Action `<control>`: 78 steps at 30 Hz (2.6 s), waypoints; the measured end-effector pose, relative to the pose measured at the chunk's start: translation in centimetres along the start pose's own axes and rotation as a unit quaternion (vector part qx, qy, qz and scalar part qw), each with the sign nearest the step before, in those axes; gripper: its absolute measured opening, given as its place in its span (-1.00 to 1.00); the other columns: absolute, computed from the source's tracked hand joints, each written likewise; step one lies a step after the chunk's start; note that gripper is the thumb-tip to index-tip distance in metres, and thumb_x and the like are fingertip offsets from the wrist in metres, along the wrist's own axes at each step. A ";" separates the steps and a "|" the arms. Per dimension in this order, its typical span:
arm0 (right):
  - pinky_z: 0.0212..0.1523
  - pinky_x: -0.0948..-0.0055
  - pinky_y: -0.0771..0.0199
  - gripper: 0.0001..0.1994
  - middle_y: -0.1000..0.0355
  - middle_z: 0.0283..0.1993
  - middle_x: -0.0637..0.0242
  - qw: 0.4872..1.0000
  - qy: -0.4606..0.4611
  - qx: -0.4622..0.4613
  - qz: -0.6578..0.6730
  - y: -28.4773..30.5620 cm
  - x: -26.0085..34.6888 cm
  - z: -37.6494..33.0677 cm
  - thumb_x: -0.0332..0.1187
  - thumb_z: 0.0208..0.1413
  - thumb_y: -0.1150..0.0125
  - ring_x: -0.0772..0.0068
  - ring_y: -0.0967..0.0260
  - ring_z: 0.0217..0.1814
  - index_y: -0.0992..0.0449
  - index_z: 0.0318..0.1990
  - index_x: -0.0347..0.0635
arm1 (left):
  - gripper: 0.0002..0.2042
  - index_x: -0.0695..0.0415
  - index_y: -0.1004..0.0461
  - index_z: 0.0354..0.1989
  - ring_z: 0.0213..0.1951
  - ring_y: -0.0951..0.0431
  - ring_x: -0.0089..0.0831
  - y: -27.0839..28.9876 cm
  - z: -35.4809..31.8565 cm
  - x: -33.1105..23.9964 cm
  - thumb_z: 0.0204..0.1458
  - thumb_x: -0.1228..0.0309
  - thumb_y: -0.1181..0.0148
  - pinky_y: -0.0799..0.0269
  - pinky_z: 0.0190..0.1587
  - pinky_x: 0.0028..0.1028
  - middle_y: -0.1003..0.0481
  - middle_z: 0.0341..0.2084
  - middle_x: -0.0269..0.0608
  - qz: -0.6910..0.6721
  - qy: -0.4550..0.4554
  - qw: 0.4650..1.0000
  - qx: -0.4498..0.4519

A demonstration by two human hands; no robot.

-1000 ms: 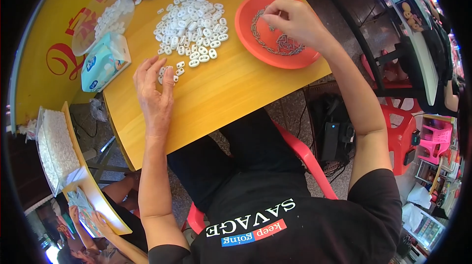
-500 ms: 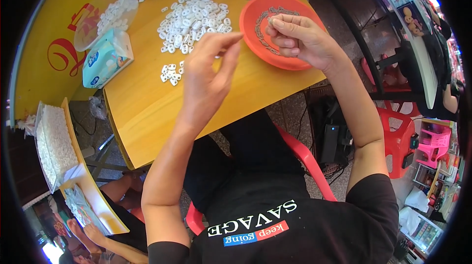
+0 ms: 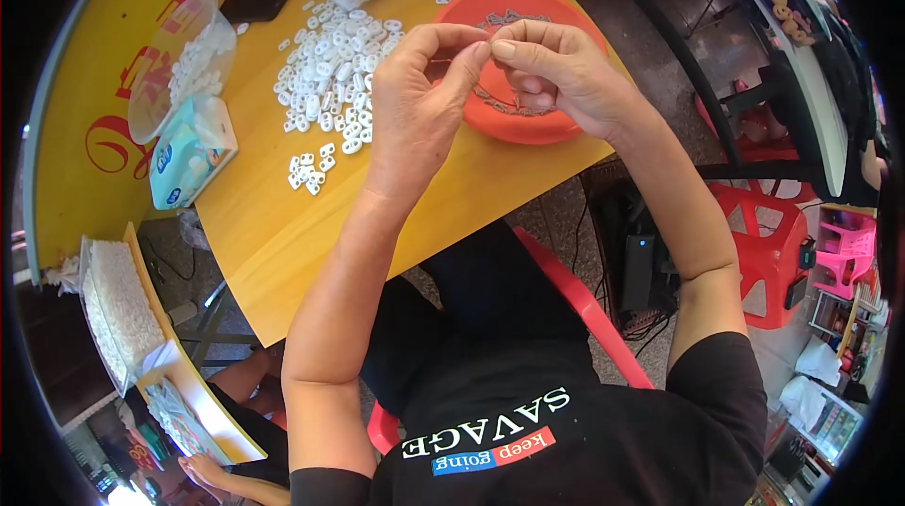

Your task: Assemble small white plastic clips with metal rings at a workbench.

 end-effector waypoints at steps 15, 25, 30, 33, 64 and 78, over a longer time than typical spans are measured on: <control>-0.59 0.72 -0.22 -0.77 -0.30 -0.55 0.53 0.992 0.095 -0.046 -0.071 0.5 1.1 -0.2 -0.22 0.23 -0.21 0.78 -0.18 -0.59 -0.50 -0.19 -0.22 | -0.86 0.29 -0.50 -0.16 -0.27 -0.50 -0.59 -0.7 0.5 0.2 0.16 0.50 -0.21 -0.43 -0.12 -0.59 -0.53 -0.35 -0.28 0.050 0.028 0.998 0.024; -0.52 0.71 -0.27 -0.83 -0.36 -0.48 0.48 0.975 0.106 -0.027 -0.192 -2.6 1.8 -3.1 -0.35 0.25 -0.14 0.75 -0.26 -0.53 -0.48 -0.17 -0.29 | -0.91 0.28 -0.48 -0.29 -0.40 -0.52 -0.57 0.1 -3.1 -2.0 0.13 0.51 -0.21 -0.44 -0.34 -0.54 -0.54 -0.46 -0.25 -0.068 0.032 0.997 -0.001; -0.46 0.69 -0.36 -0.90 -0.42 -0.26 0.34 0.962 0.214 -0.026 -0.170 -5.9 0.8 -5.1 -0.55 0.19 -0.18 0.67 -0.36 -0.42 -0.48 -0.15 -0.34 | -0.85 0.25 -0.48 -0.24 -0.35 -0.50 -0.63 0.9 -7.0 -2.2 0.20 0.41 -0.19 -0.41 -0.27 -0.60 -0.53 -0.42 -0.31 -0.302 0.147 0.942 -0.021; -0.43 0.67 -0.41 -0.88 -0.42 -0.17 0.27 0.956 0.243 -0.019 -0.162 -7.3 -0.2 -5.5 -0.59 0.17 -0.19 0.64 -0.39 -0.36 -0.49 -0.14 -0.38 | -0.84 0.25 -0.48 -0.25 -0.35 -0.50 -0.61 1.6 -9.0 -1.7 0.20 0.39 -0.18 -0.39 -0.28 -0.58 -0.53 -0.41 -0.29 -0.389 0.205 0.898 -0.011; -0.45 0.51 -0.34 -0.91 -0.42 -0.42 0.28 0.909 0.264 -0.034 -0.322 -9.7 -6.0 -1.4 -0.52 0.07 -0.30 0.50 -0.33 -0.49 -0.51 -0.32 -0.34 | -0.89 0.23 -0.50 -0.34 -0.37 -0.53 -0.24 14.1 -2.5 1.2 0.03 0.44 -0.22 -0.41 -0.30 -0.34 -0.50 -0.43 -0.10 0.445 -0.016 0.874 0.194; -0.41 0.61 -0.41 -0.93 -0.43 -0.41 0.35 0.945 0.259 -0.069 -0.187 -12.1 -4.4 -0.8 -0.51 0.12 -0.28 0.62 -0.40 -0.42 -0.52 -0.28 -0.31 | -0.86 0.16 -0.43 -0.15 -0.44 -0.43 -0.57 10.2 -8.5 0.1 0.19 0.41 -0.19 -0.32 -0.35 -0.59 -0.47 -0.40 -0.32 -0.326 0.246 0.912 -0.034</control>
Point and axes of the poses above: each hand's wrist, its own z-axis towards the middle knuckle, its own y-axis out of the back of the hand, x = y × z, the point moved 4 cm from there along z, towards the middle knuckle
